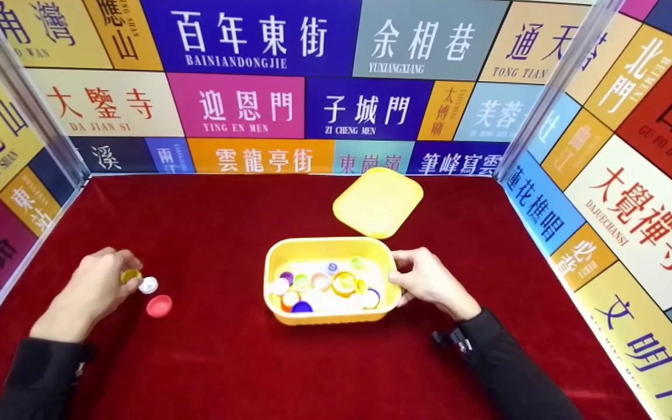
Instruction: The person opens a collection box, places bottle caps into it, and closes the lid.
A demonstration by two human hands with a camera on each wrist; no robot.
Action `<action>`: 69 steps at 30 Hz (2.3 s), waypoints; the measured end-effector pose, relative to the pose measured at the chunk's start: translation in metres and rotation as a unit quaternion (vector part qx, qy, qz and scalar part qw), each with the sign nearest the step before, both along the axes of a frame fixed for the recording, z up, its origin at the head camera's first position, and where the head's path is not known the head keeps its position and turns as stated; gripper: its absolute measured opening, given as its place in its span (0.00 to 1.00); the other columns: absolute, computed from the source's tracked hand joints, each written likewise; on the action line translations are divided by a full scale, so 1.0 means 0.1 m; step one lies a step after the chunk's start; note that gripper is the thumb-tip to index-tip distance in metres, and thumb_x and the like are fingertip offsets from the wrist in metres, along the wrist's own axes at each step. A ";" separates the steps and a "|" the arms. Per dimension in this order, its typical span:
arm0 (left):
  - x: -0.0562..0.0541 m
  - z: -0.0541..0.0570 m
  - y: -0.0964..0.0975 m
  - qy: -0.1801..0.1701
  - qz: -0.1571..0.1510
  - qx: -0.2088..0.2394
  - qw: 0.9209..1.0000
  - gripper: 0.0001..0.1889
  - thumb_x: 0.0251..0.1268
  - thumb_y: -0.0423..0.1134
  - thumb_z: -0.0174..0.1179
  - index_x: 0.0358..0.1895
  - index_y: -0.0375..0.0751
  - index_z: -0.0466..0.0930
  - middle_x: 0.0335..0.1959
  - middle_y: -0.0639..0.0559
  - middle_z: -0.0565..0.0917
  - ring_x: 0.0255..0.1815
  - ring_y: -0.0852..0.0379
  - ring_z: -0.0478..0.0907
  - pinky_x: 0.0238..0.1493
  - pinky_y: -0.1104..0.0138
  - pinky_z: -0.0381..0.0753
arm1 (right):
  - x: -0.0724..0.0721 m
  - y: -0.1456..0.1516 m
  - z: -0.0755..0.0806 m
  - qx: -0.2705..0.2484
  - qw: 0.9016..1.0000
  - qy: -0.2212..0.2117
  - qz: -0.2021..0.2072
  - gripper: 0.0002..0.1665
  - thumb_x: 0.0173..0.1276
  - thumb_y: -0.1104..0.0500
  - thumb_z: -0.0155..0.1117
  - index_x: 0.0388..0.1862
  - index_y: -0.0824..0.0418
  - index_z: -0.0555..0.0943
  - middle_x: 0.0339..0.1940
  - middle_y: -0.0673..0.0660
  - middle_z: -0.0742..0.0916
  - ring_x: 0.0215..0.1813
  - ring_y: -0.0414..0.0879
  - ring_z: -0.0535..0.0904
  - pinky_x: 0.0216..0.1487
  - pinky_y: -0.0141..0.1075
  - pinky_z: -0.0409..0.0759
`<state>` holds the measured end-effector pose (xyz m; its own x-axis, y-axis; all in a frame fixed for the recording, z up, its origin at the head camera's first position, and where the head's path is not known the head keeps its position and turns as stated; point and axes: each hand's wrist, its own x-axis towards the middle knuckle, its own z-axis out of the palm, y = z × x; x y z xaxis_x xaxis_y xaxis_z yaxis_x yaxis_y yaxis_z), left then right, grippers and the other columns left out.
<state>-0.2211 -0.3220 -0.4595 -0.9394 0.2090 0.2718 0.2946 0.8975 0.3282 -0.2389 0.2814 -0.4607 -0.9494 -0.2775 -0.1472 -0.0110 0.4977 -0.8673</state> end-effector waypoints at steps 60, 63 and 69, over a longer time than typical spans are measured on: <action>-0.10 0.13 2.43 0.102 -0.268 -0.062 0.956 0.14 0.76 0.44 0.81 0.53 0.39 0.92 0.48 0.42 0.86 0.47 0.47 0.85 0.44 0.60 0.95 | -0.01 -0.01 -0.02 0.007 1.000 0.006 -0.004 0.29 0.78 0.67 0.68 0.76 0.62 0.88 0.60 0.71 0.92 0.30 0.48 0.95 0.34 0.44 0.97; -0.09 0.15 2.39 0.082 -0.256 -0.059 0.961 0.14 0.75 0.42 0.82 0.55 0.40 0.92 0.52 0.42 0.86 0.49 0.48 0.87 0.46 0.59 0.96 | 0.00 -0.01 -0.02 0.006 1.000 0.005 -0.007 0.29 0.78 0.67 0.68 0.77 0.62 0.88 0.60 0.71 0.92 0.30 0.48 0.95 0.33 0.44 0.97; -0.08 0.18 2.28 0.086 -0.236 -0.071 0.965 0.14 0.75 0.41 0.82 0.56 0.42 0.91 0.53 0.43 0.87 0.50 0.48 0.86 0.49 0.58 0.97 | 0.00 -0.01 -0.02 0.006 1.000 0.005 -0.005 0.29 0.79 0.67 0.69 0.77 0.62 0.88 0.60 0.71 0.93 0.29 0.47 0.95 0.34 0.44 0.97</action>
